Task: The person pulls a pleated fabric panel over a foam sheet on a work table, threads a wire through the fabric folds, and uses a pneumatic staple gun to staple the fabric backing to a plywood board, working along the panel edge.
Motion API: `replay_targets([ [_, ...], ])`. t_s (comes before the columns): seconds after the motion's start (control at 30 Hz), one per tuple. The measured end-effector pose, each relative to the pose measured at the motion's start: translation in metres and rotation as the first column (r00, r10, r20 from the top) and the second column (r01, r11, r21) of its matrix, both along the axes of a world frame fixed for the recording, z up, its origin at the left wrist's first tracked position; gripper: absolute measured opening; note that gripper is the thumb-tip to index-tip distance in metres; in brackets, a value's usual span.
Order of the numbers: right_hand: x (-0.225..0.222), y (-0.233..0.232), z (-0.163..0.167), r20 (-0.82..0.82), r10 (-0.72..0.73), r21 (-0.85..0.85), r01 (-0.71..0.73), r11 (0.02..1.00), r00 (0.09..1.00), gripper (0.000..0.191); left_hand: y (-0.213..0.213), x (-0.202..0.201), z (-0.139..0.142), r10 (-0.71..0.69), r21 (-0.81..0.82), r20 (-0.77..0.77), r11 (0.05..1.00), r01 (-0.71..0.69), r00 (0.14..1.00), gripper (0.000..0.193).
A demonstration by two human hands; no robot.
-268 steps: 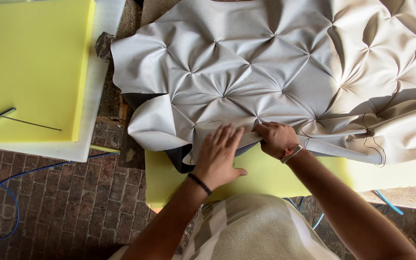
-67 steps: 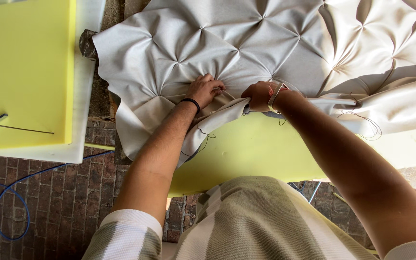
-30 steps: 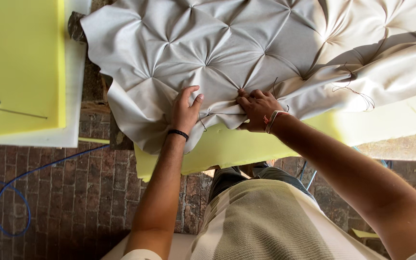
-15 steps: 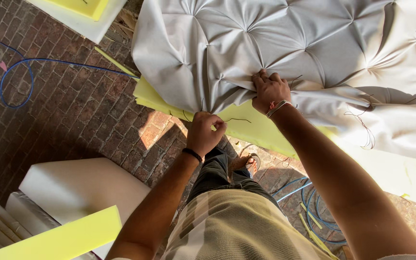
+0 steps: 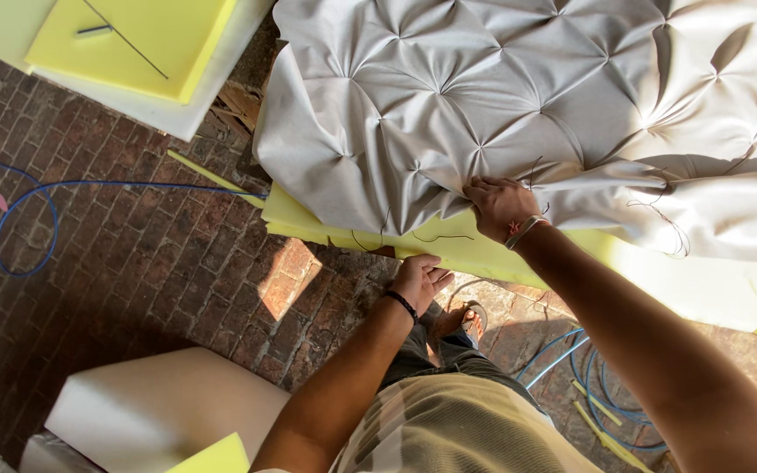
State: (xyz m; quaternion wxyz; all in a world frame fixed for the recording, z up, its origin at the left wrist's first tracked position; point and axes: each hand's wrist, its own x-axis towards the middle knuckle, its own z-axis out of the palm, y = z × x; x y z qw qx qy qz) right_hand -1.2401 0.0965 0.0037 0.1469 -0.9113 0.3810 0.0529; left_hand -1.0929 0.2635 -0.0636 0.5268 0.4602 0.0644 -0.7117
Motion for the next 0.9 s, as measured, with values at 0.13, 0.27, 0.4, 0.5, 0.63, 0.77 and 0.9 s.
replay_targets([
  [0.13, 0.001, 0.024, 0.001, -0.053, -0.021, -0.015, 0.021, 1.000, 0.998, 0.067, 0.005, 0.001, 0.000, -0.023, -0.038, -0.109, 0.999, 0.019, 0.994, 0.035],
  [0.27, 0.013, 0.071, 0.025, -0.317, -0.006, -0.045, -0.009, 0.999, 0.949, 0.142, 0.003, 0.000, -0.003, 0.017, -0.020, -0.257, 1.000, -0.023, 0.966, 0.031],
  [0.4, 0.016, 0.102, 0.026, -0.399, -0.099, -0.426, -0.088, 0.901, 0.911, 0.119, 0.002, -0.007, -0.004, -0.053, 0.070, -0.159, 0.995, 0.064, 0.986, 0.027],
  [0.5, 0.012, 0.102, 0.025, -0.200, -0.067, -0.500, -0.042, 0.865, 0.978, 0.101, 0.004, -0.011, 0.008, -0.101, 0.075, -0.156, 0.991, 0.114, 0.983, 0.037],
  [0.63, 0.013, 0.083, 0.060, -0.404, 0.033, -0.170, -0.111, 0.979, 0.914, 0.109, 0.018, 0.001, 0.024, -0.119, 0.001, -0.062, 0.993, 0.119, 0.991, 0.032],
  [0.77, 0.023, 0.054, 0.133, -0.486, 0.096, -0.073, -0.150, 0.986, 0.869, 0.116, 0.011, 0.022, 0.020, -0.274, -0.258, 0.371, 0.887, 0.383, 0.887, 0.037],
  [0.9, 0.030, 0.029, 0.201, -0.483, 0.130, -0.111, -0.207, 0.972, 0.866, 0.127, -0.077, -0.004, 0.020, -0.015, -0.338, 0.723, 0.864, 0.373, 0.691, 0.036],
])
